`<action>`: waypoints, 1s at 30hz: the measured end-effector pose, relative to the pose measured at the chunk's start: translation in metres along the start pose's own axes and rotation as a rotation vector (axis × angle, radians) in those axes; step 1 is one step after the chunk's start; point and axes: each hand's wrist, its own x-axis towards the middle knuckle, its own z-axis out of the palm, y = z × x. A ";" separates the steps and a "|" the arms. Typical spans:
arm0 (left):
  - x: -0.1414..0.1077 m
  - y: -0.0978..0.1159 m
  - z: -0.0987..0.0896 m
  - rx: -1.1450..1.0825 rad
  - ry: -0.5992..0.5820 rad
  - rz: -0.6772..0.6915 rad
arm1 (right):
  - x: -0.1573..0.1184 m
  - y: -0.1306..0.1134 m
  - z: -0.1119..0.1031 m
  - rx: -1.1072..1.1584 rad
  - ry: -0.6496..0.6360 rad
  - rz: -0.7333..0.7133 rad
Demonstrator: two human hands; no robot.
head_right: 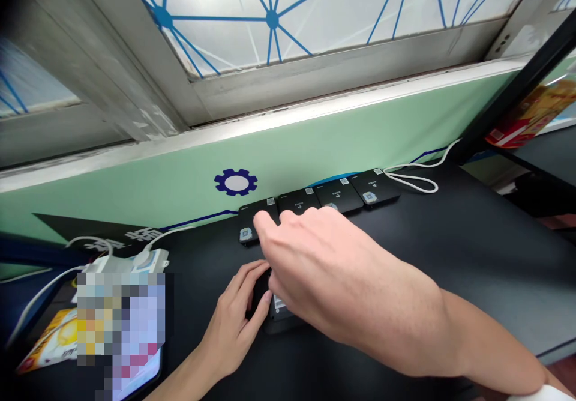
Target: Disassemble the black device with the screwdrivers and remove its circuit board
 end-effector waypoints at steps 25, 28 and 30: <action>0.000 0.003 -0.002 -0.005 -0.014 -0.028 | 0.000 0.001 -0.005 -0.042 -0.067 0.012; 0.000 0.002 -0.002 -0.011 -0.016 -0.022 | 0.003 -0.002 -0.007 -0.046 -0.058 0.015; -0.001 0.001 -0.001 -0.013 -0.010 -0.014 | 0.005 -0.003 -0.006 -0.005 -0.056 0.082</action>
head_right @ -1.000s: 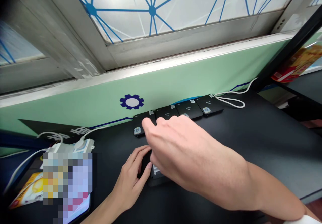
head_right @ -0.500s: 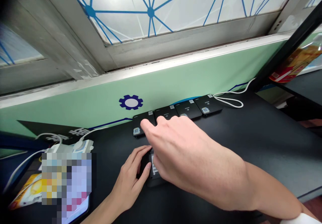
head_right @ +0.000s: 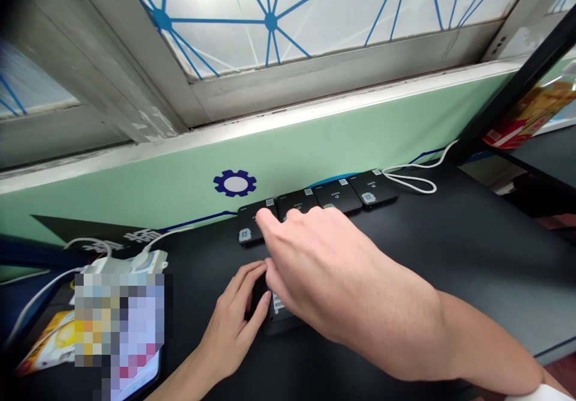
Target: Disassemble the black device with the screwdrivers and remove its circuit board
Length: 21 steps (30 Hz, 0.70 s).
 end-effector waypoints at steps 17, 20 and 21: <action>-0.001 0.001 0.000 0.015 0.009 -0.008 | -0.004 0.002 0.004 0.040 -0.027 0.028; 0.000 0.001 0.000 0.015 0.008 -0.004 | -0.005 0.001 0.004 -0.032 0.024 -0.027; 0.000 0.001 0.000 0.015 0.010 -0.001 | -0.005 0.000 0.003 -0.041 0.029 -0.026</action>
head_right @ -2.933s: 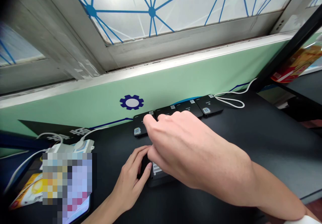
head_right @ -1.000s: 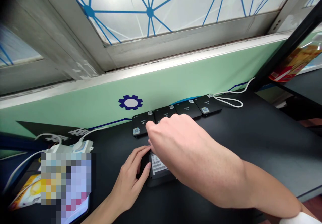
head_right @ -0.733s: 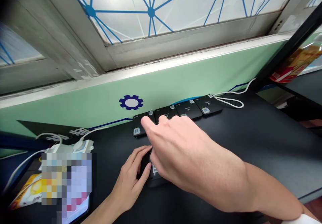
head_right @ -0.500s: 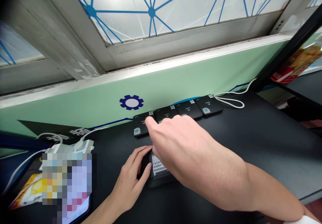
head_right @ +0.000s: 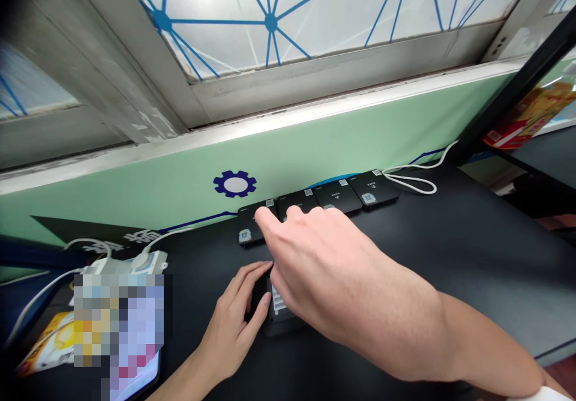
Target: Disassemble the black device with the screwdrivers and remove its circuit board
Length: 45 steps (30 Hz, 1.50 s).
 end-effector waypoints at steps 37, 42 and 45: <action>-0.002 -0.003 0.004 -0.001 0.006 0.015 | -0.014 -0.004 0.007 0.037 -0.004 0.048; -0.003 -0.005 0.004 0.002 0.010 0.016 | 0.001 -0.004 0.001 0.089 -0.066 0.146; -0.002 -0.005 0.004 -0.001 0.009 0.015 | 0.001 -0.003 0.002 0.078 -0.049 0.124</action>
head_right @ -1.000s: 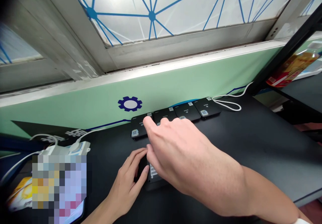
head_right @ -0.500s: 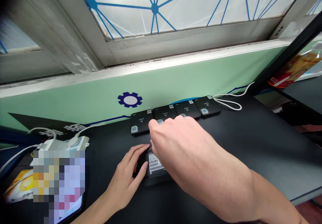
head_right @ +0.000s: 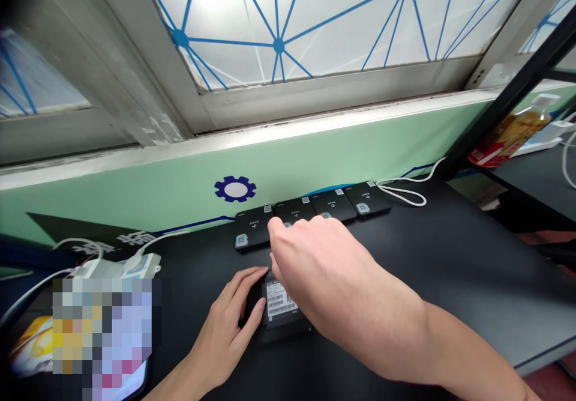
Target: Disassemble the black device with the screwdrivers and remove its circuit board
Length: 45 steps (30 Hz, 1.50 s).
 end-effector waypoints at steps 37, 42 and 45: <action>0.001 0.002 -0.002 -0.009 -0.019 -0.019 | -0.004 0.001 -0.002 -0.065 0.054 -0.124; 0.001 0.002 -0.001 -0.012 -0.015 -0.018 | -0.003 0.000 -0.002 -0.022 0.012 -0.083; 0.001 0.002 0.000 -0.009 -0.015 -0.016 | -0.003 0.002 0.000 0.030 -0.024 -0.035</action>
